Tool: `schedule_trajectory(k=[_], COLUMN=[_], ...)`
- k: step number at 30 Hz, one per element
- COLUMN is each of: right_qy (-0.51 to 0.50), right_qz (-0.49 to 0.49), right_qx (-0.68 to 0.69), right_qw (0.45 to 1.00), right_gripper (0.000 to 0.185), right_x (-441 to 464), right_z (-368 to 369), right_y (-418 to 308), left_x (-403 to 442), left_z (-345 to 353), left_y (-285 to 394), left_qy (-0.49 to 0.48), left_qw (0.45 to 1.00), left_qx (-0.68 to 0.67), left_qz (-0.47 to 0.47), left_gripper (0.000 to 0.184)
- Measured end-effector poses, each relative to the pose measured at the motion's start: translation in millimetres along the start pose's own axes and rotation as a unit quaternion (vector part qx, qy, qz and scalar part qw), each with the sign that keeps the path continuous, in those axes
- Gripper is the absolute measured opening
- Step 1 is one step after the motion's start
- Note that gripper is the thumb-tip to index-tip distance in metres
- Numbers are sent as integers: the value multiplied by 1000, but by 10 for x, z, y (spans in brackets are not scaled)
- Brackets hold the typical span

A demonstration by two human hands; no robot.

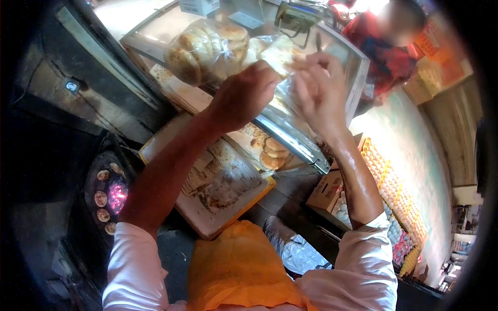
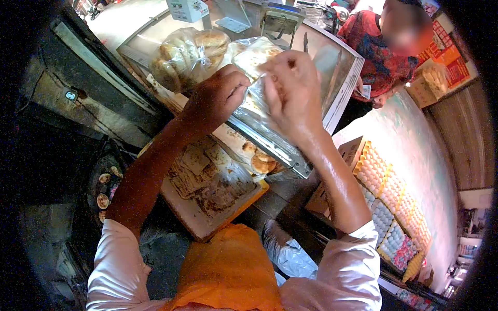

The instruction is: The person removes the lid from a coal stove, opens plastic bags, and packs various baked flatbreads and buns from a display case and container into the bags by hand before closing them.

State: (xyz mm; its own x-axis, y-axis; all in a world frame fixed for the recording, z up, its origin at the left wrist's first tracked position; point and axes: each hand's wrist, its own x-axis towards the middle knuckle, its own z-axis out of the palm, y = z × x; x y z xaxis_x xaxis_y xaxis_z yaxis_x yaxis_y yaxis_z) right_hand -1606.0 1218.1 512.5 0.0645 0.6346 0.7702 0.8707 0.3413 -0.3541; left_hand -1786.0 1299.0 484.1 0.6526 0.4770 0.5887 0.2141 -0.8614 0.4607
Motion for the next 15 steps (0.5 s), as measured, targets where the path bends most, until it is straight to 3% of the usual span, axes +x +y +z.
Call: schedule_trajectory(k=[2, 6, 15], right_qy=[-80, -120, -116], right_qz=[-129, -78, -113], right_qx=[-53, -39, -113], right_qw=[987, 989, 980], right_gripper=[13, 10, 25], right_x=[12, -62, -154], right_z=[-95, -9, -42], right_y=[-97, -68, -103], left_x=[-14, -45, -5], left_z=[39, 61, 2], left_y=[-60, -99, -1], left_qy=[-1, 8, -21], left_qw=[1000, 999, 1000], left_qx=[1, -10, -16], left_qz=[7, 34, 4], left_gripper=[9, 12, 10])
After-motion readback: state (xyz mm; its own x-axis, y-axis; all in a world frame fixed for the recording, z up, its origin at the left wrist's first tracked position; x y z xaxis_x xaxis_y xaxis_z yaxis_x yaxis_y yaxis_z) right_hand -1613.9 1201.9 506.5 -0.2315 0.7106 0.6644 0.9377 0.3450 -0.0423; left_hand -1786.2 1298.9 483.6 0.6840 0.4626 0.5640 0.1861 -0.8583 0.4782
